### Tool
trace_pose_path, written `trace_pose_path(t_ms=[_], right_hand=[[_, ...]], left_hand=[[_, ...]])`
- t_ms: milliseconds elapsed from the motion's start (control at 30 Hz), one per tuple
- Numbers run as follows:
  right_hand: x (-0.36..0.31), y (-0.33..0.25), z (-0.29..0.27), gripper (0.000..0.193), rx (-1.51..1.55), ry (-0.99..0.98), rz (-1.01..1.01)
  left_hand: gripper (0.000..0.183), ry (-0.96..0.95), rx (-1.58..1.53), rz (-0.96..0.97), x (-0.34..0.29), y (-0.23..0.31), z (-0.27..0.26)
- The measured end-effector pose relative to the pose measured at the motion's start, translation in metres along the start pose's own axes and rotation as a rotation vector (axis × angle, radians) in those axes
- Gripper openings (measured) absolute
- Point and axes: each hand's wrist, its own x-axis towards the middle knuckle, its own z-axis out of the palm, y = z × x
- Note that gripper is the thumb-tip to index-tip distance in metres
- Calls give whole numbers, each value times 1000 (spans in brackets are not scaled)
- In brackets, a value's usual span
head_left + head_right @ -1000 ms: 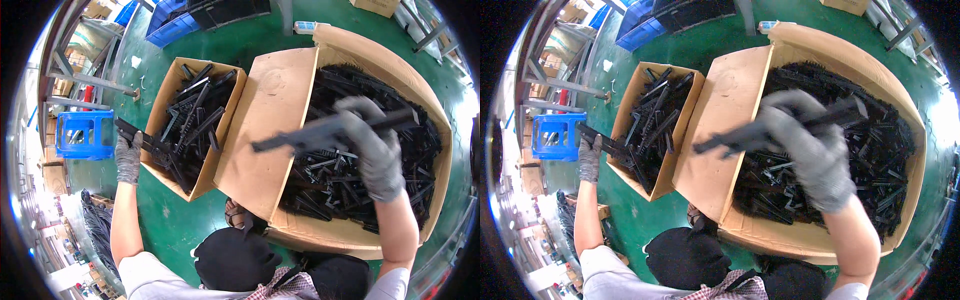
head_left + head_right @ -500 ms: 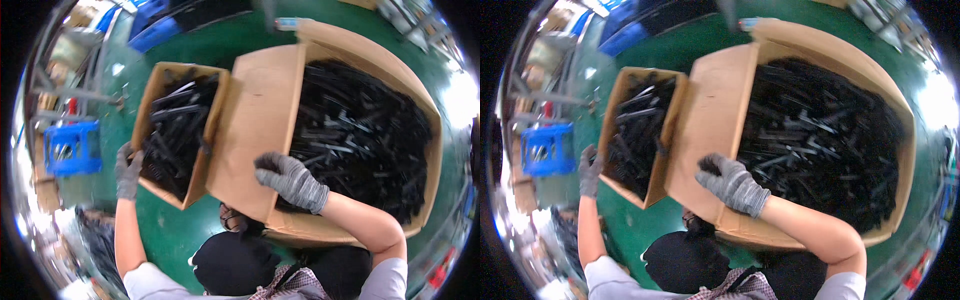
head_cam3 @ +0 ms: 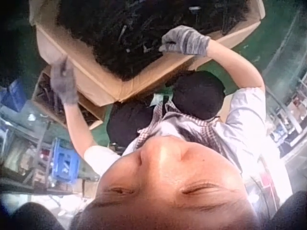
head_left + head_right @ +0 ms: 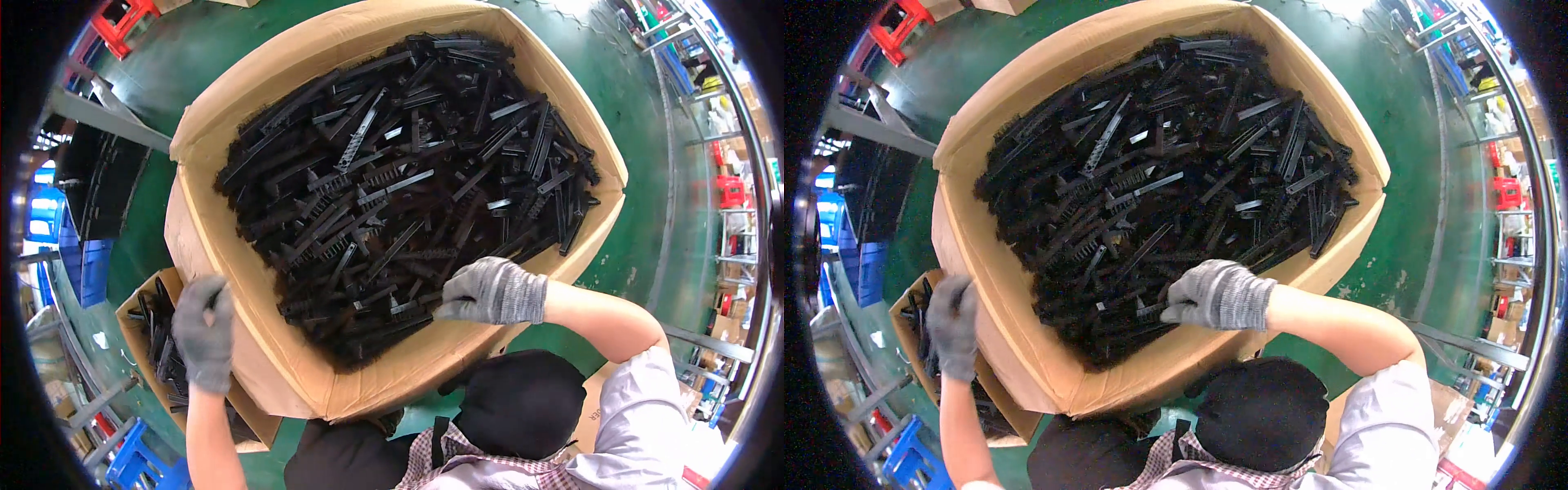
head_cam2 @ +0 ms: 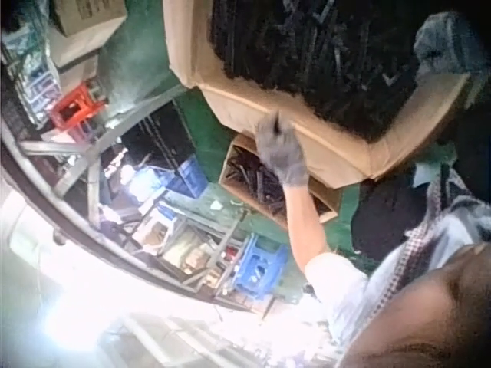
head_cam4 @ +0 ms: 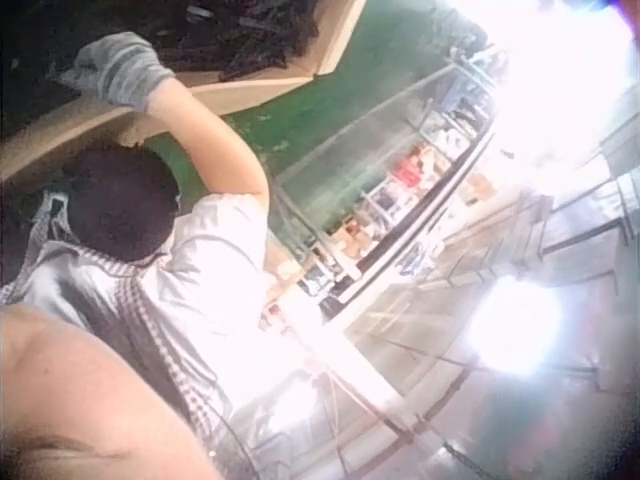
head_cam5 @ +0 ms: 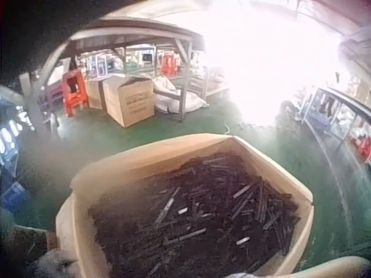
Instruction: The person sorts black plastic components by hand, transferring them from a large cardboard box into a smaller one while wearing gloves.
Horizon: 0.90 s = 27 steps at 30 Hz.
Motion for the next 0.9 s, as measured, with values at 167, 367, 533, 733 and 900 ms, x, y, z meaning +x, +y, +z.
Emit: trace_pose_path(t_ms=[167,367,533,733,900], right_hand=[[-24,34,-3,24,-94,55,-3],[-39,62,-11,21,-60,194,-96],[-56,96,-40,21,-162,349,-99],[-43,160,-111,10,-528,577,123],[34,178,-155,39,-687,476,220]], left_hand=[[16,-107,61,165,85,55,102],[30,-209,455,124,177,83,194],[38,-397,736,28,214,110,243],[54,-490,817,-127,231,128,267],[56,-520,803,-262,249,116,273]])
